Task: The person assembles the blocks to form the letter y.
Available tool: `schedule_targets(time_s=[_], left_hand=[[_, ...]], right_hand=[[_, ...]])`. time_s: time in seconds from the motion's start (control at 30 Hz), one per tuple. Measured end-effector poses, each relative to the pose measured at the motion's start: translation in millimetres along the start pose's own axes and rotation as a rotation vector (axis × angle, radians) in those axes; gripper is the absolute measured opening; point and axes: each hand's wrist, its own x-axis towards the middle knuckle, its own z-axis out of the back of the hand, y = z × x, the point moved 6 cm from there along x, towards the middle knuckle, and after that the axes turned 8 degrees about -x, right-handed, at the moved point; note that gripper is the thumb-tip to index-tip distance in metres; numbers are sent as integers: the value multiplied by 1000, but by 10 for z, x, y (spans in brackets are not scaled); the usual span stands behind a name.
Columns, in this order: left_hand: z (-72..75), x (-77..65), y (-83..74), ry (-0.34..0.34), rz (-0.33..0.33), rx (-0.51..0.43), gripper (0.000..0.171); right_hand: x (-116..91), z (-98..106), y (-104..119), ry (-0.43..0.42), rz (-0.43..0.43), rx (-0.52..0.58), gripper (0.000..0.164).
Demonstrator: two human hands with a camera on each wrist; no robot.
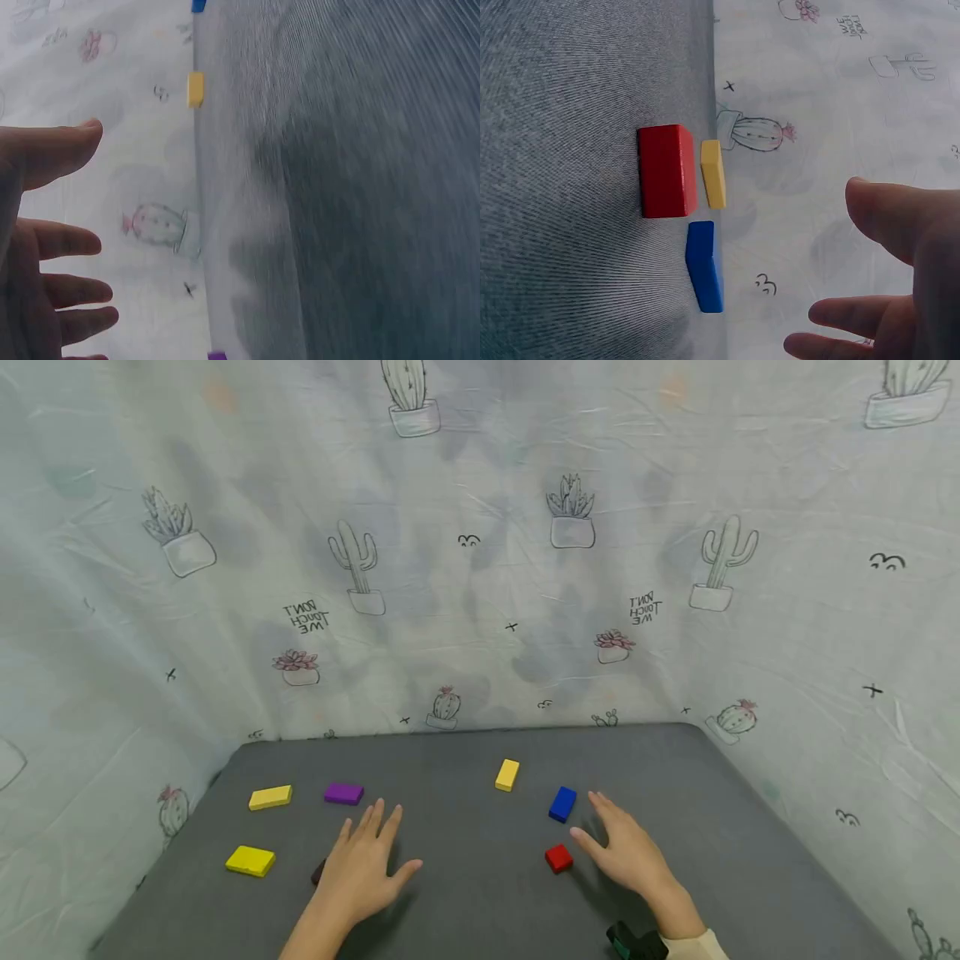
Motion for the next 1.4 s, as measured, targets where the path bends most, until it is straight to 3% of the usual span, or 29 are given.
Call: schedule_targets(time_s=[0.3, 0.63, 0.8, 0.97, 1.17, 1.4], left_hand=[[-138, 272, -430, 3, -181, -67, 72], [-412, 569, -845, 156, -253, -125, 66], [-586, 611, -1051, 257, -278, -213, 64], [-747, 632, -1225, 313, -323, -310, 61], [-920, 674, -1342, 354, -351, -444, 56], [-1079, 767, -1338, 392, -356, -594, 53]], right_hand=[[81, 19, -108, -17, 16, 90, 72], [129, -34, -128, -6, 7, 113, 70], [157, -99, -186, -12, 9, 137, 67], [186, -181, -277, -38, 14, 154, 64], [236, -248, -375, -68, 1, 189, 64], [390, -338, -437, -61, -4, 264, 65]])
